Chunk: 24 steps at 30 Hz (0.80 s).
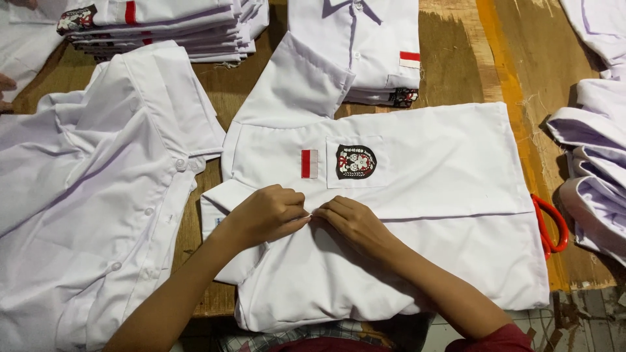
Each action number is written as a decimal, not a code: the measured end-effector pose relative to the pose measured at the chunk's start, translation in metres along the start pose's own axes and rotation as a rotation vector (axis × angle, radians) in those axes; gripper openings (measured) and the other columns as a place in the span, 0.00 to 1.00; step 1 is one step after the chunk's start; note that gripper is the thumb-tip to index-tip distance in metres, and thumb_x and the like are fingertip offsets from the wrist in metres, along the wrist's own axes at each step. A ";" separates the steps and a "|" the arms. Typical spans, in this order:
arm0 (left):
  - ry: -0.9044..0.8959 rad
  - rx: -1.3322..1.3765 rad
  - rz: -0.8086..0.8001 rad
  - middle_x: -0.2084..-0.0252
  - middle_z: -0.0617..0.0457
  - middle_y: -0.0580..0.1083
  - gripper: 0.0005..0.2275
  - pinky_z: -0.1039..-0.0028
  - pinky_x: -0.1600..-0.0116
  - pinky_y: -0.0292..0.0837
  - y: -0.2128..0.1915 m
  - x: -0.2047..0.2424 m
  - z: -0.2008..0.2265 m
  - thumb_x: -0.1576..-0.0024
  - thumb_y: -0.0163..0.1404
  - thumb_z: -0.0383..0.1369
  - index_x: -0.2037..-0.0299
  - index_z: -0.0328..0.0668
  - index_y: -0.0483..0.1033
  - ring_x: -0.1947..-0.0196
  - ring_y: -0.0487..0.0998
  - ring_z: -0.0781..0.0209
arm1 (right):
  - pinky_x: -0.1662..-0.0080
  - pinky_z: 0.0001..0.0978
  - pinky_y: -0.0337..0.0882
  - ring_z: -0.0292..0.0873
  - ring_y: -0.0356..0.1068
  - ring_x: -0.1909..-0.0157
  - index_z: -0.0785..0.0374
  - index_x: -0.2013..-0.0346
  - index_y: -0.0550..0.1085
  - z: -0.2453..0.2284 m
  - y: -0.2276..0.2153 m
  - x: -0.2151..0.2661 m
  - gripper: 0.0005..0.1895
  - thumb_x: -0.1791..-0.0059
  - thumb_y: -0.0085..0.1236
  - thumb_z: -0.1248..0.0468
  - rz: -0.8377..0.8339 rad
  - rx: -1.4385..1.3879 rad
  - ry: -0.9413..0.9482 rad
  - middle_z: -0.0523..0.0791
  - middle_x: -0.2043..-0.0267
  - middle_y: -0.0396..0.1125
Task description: Trimming loose threads with scissors and folding white school shirts on a factory worktable.
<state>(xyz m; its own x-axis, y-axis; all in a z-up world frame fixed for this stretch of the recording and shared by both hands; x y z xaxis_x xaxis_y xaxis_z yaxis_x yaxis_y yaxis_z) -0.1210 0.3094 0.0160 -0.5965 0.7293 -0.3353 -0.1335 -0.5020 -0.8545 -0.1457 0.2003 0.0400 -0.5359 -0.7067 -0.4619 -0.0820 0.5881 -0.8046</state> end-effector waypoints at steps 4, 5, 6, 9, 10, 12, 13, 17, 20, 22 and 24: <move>0.054 -0.030 0.012 0.70 0.56 0.76 0.08 0.73 0.65 0.72 -0.004 -0.001 0.007 0.40 0.54 0.34 0.71 0.43 0.79 0.73 0.77 0.62 | 0.61 0.33 0.71 0.47 0.70 0.65 0.70 0.63 0.75 0.005 0.011 0.008 0.05 0.47 0.50 0.73 0.020 0.033 0.019 0.49 0.68 0.69; 0.058 -0.039 0.001 0.70 0.57 0.76 0.08 0.73 0.64 0.72 -0.005 -0.002 0.009 0.40 0.54 0.33 0.72 0.43 0.79 0.73 0.77 0.63 | 0.61 0.33 0.71 0.47 0.70 0.66 0.70 0.63 0.75 0.004 0.012 0.008 0.05 0.48 0.51 0.73 0.022 0.062 0.017 0.49 0.69 0.69; 0.063 -0.048 -0.010 0.71 0.58 0.76 0.08 0.73 0.64 0.71 -0.005 -0.002 0.011 0.41 0.54 0.33 0.72 0.43 0.78 0.73 0.77 0.63 | 0.61 0.33 0.71 0.47 0.70 0.66 0.70 0.62 0.75 0.002 0.013 0.009 0.04 0.49 0.52 0.73 0.025 0.091 0.015 0.49 0.69 0.69; 0.099 -0.060 0.000 0.69 0.58 0.75 0.11 0.73 0.64 0.71 0.008 0.002 0.006 0.38 0.50 0.35 0.72 0.42 0.76 0.72 0.76 0.62 | 0.62 0.32 0.71 0.46 0.68 0.67 0.69 0.62 0.75 0.009 0.022 0.015 0.05 0.49 0.52 0.72 0.033 0.106 0.047 0.47 0.69 0.67; 0.094 -0.051 -0.004 0.69 0.58 0.75 0.11 0.73 0.64 0.71 0.009 0.003 0.008 0.38 0.50 0.35 0.72 0.42 0.76 0.72 0.76 0.62 | 0.62 0.32 0.71 0.46 0.68 0.67 0.69 0.62 0.75 0.006 0.023 0.016 0.05 0.49 0.52 0.72 0.027 0.099 0.054 0.47 0.69 0.67; 0.169 -0.146 0.033 0.74 0.58 0.68 0.13 0.74 0.62 0.68 0.003 0.001 0.015 0.36 0.46 0.33 0.74 0.41 0.73 0.74 0.72 0.63 | 0.66 0.33 0.69 0.47 0.66 0.70 0.70 0.65 0.75 0.002 0.015 0.010 0.05 0.49 0.50 0.74 0.089 0.101 0.030 0.48 0.72 0.66; 0.169 -0.146 0.034 0.74 0.58 0.68 0.13 0.74 0.62 0.68 0.000 0.001 0.018 0.36 0.46 0.33 0.74 0.41 0.73 0.74 0.72 0.63 | 0.66 0.33 0.69 0.47 0.66 0.70 0.70 0.65 0.75 0.000 0.014 0.008 0.05 0.49 0.50 0.74 0.089 0.102 0.030 0.48 0.72 0.66; 0.239 -0.253 0.042 0.77 0.59 0.65 0.14 0.74 0.62 0.67 -0.007 -0.001 0.033 0.36 0.44 0.31 0.76 0.42 0.71 0.75 0.70 0.63 | 0.68 0.32 0.68 0.45 0.65 0.71 0.68 0.65 0.75 0.001 0.013 0.008 0.05 0.49 0.51 0.73 0.106 0.108 0.027 0.47 0.73 0.64; 0.264 -0.260 0.036 0.77 0.59 0.64 0.14 0.74 0.62 0.67 -0.007 -0.001 0.037 0.35 0.44 0.30 0.76 0.42 0.70 0.74 0.69 0.63 | 0.69 0.33 0.67 0.46 0.64 0.72 0.68 0.66 0.74 0.001 0.013 0.009 0.05 0.49 0.49 0.72 0.124 0.122 0.024 0.47 0.73 0.63; 0.275 -0.260 0.035 0.77 0.59 0.63 0.14 0.74 0.62 0.67 -0.003 0.001 0.036 0.35 0.44 0.29 0.76 0.43 0.70 0.74 0.69 0.63 | 0.69 0.33 0.67 0.46 0.64 0.72 0.68 0.67 0.74 0.003 0.015 0.011 0.06 0.49 0.48 0.72 0.133 0.126 0.028 0.46 0.74 0.62; 0.170 -0.237 -0.014 0.70 0.61 0.70 0.09 0.75 0.59 0.68 0.007 0.002 0.018 0.36 0.46 0.36 0.67 0.46 0.75 0.71 0.70 0.66 | 0.69 0.33 0.67 0.46 0.64 0.73 0.69 0.68 0.74 0.005 0.020 0.014 0.01 0.53 0.55 0.74 0.146 0.136 -0.009 0.47 0.74 0.62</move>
<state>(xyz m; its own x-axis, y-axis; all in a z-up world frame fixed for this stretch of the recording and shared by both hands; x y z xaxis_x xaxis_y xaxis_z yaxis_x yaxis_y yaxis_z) -0.1372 0.2987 0.0168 -0.4522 0.8125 -0.3678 0.0597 -0.3838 -0.9215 -0.1507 0.1999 0.0155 -0.5263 -0.6214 -0.5804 0.1109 0.6266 -0.7714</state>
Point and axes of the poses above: each hand's wrist, its own x-axis away from the middle knuckle, its own y-axis out of the palm, z = x × y, the point moved 9 cm from there along -x, towards the middle knuckle
